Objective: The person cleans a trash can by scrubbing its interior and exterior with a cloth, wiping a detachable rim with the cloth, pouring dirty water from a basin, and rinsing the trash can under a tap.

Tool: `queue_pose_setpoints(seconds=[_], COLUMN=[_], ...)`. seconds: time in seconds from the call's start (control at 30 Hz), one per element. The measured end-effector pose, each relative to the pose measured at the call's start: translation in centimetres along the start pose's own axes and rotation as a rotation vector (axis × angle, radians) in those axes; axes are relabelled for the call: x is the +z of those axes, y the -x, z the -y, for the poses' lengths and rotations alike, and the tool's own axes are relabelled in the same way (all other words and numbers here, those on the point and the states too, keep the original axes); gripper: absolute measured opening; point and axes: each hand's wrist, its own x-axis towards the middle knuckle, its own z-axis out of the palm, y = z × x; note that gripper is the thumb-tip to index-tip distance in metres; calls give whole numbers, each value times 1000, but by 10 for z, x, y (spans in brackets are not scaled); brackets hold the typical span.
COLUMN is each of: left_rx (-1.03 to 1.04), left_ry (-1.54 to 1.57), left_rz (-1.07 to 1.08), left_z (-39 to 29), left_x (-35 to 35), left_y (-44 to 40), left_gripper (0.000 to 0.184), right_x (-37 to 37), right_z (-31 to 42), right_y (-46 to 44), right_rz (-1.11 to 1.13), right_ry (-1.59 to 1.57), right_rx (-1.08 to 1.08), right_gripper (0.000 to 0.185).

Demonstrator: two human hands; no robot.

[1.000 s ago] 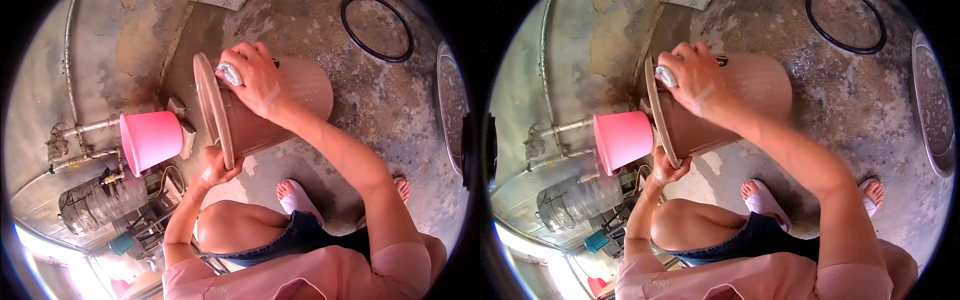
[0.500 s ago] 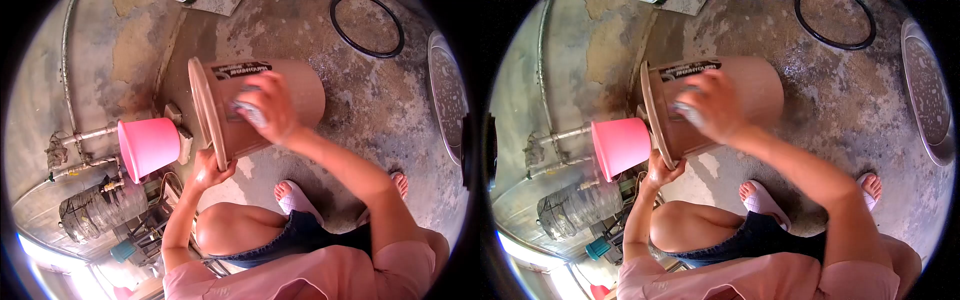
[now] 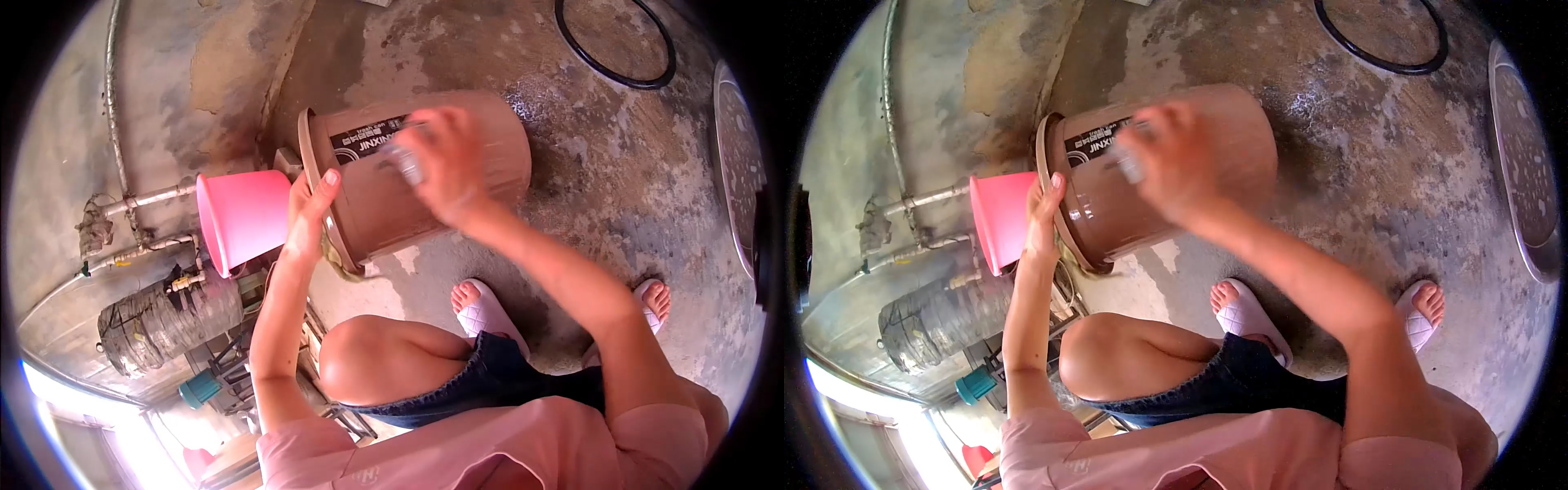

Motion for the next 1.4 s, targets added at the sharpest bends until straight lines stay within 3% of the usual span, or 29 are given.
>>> queue_pose_setpoints(seconds=[0.07, 0.17, 0.27, 0.37, 0.43, 0.53, 0.67, 0.7, 0.83, 0.87, 0.93, 1.03, 1.17, 1.23, 1.27, 1.33, 1.37, 1.4], left_rx=[21, 75, 73, 94, 105, 114, 206, 282, 560, 523, 432, 340, 529, 553, 564, -194, -80, -78], left_ry=[12, 1, 39, -6, -82, -56, -239, -187, -567, -609, -403, -591, -758, -679, -638, -468, -352, -117], left_rz=[26, -24, -34, 3, 29, -3, 193, 163, 313, 324, 292, 338, 435, 447, 449, 190, 219, 20], left_z=[3, 3, 9, 11, 5, -3, 1, 2, 18, 20, 19, 17, 33, 35, 35, -10, -14, -27], left_x=[2, 5, 5, 10, 14, 16, 5, 11, 0, -1, 10, -2, -10, -13, -13, 0, -2, 14], left_y=[4, 7, 10, 10, 10, 10, 10, 9, 9, 15, 23, 20, 30, 25, 24, 31, 19, 13], left_gripper=[51, 52, 55, 54, 53, 49, 42, 42, 48, 49, 50, 53, 60, 62, 64, 60, 51, 42], right_x=[7, 6, -25, -28, -9, 4, 14, 19, 14, 5, -5, 2, 40, 30, 30, 22, 23, 18], right_z=[27, -8, -67, -36, 9, 27, -27, -42, -54, -37, 0, 20, -55, -61, -56, -16, -4, 5], right_y=[-7, 4, 10, 11, 4, -10, -56, -65, -57, -46, -20, -23, -65, -68, -54, -15, 1, 17], right_rz=[20, -50, -3, 3, -90, -49, 13, -22, -31, -80, -174, -105, 107, 197, 103, -33, -81, -44], right_ry=[-105, -35, 180, 162, 27, -114, -38, -17, -1, -38, -118, -236, -143, -131, -82, -35, -37, -85], right_rx=[-74, -213, 21, 64, -50, -165, 35, 76, 162, 81, -71, -228, 96, 177, 150, 21, -100, -195], right_gripper=[21, 20, 14, 16, 15, 15, 19, 22, 24, 23, 22, 20, 26, 26, 25, 25, 26, 25])
